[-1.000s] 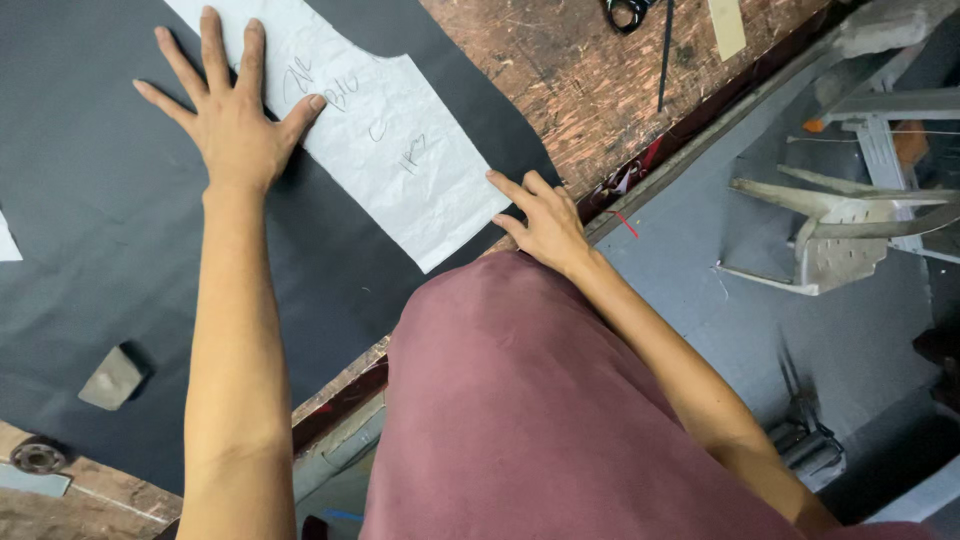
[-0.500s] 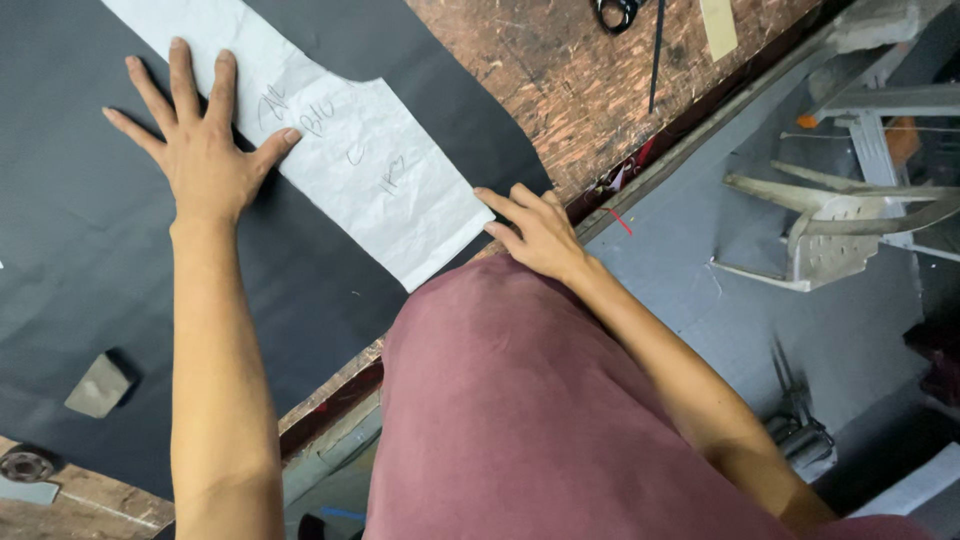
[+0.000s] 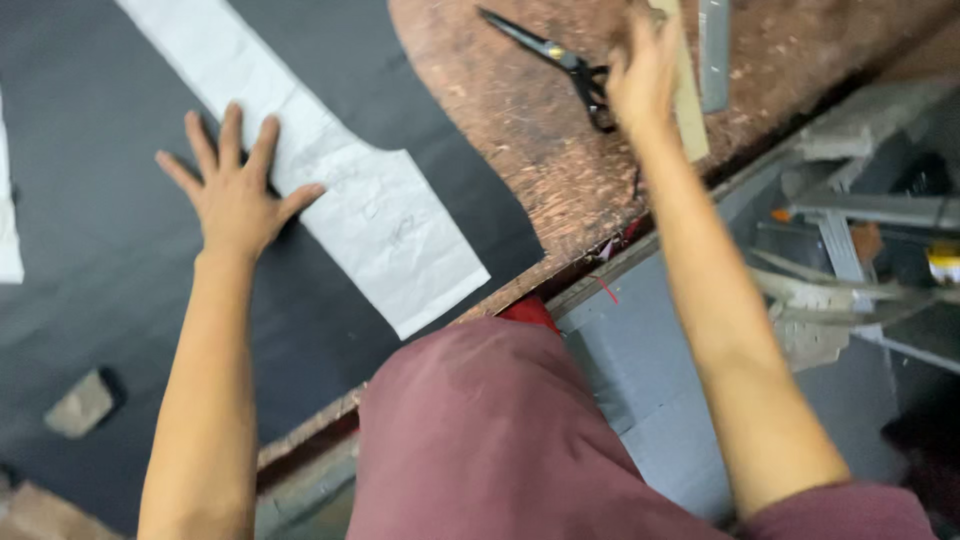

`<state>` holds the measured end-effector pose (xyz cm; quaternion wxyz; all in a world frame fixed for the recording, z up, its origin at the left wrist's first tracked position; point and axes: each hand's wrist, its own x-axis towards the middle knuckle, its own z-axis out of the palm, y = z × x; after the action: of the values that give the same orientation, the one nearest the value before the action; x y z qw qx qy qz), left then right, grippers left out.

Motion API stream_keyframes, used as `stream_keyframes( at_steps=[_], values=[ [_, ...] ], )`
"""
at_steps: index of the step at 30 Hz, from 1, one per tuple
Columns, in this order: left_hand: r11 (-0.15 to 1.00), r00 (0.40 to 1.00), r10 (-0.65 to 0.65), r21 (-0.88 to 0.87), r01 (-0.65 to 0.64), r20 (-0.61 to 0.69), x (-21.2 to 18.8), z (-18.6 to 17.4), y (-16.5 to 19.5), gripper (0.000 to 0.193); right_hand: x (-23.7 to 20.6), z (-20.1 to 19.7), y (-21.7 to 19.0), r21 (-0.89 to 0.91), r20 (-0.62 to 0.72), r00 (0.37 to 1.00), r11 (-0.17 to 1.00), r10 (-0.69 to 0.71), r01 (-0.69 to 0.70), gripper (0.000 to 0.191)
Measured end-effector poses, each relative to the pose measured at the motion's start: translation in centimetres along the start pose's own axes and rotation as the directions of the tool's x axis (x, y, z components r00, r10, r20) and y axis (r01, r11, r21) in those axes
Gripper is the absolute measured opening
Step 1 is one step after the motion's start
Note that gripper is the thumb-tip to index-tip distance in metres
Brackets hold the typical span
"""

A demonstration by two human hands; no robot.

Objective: The person uses shears to cut a piece of black fabric along a paper pattern on a workbench. They then mark the fabric with chalk, move aside other fabric pieces, and place additional paper patterns on the fabric to prepare for further cutting.

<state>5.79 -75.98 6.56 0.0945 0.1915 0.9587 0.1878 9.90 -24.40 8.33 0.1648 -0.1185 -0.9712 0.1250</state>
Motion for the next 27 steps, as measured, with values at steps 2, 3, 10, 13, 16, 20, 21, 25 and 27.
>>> stream_keyframes(
  at_steps=[2,3,10,13,16,20,21,25,27],
  values=[
    [1.000,1.000,-0.014,0.019,0.014,-0.005,0.1,0.0,-0.2,0.099,3.4,0.3,0.3,-0.038,0.117,0.988,0.994,0.104,-0.100,0.059],
    [0.999,1.000,-0.010,0.034,0.011,-0.025,0.3,0.0,-0.4,0.101,5.0,0.7,0.6,-0.086,0.110,0.987,0.990,0.117,-0.108,0.059],
    [0.995,0.998,-0.028,0.090,0.033,-0.052,1.5,-0.2,-1.0,0.103,9.3,0.9,-0.1,-0.099,0.261,0.955,0.988,0.142,-0.120,0.024],
    [0.994,0.996,-0.021,0.101,0.030,-0.086,1.7,-0.7,-1.3,0.101,9.5,1.2,-0.4,-0.059,0.305,0.923,0.972,0.234,-0.227,0.038],
    [0.999,0.994,-0.040,0.006,0.041,-0.097,1.7,-1.3,-1.6,0.101,9.8,1.9,-0.6,-0.104,0.379,0.827,0.907,0.416,-0.408,0.022],
    [0.999,0.993,-0.040,0.003,0.040,-0.114,1.8,-1.9,-2.2,0.101,11.4,2.7,-1.8,0.125,0.317,0.861,0.883,0.397,-0.453,0.017],
    [0.999,0.992,-0.041,-0.019,0.039,-0.118,1.9,-1.9,-2.4,0.102,12.1,2.6,-2.8,0.143,0.278,0.898,0.910,0.340,-0.389,0.016],
    [0.998,0.994,-0.056,-0.036,0.053,-0.096,2.1,-2.2,-3.1,0.100,13.0,3.5,-12.0,0.312,0.234,0.972,0.948,-0.012,-0.064,0.015],
    [0.997,0.993,-0.060,-0.063,0.054,-0.101,2.3,-2.4,-3.5,0.100,12.0,6.1,-20.0,0.298,0.418,0.908,0.949,-0.032,-0.104,0.028]
  ],
)
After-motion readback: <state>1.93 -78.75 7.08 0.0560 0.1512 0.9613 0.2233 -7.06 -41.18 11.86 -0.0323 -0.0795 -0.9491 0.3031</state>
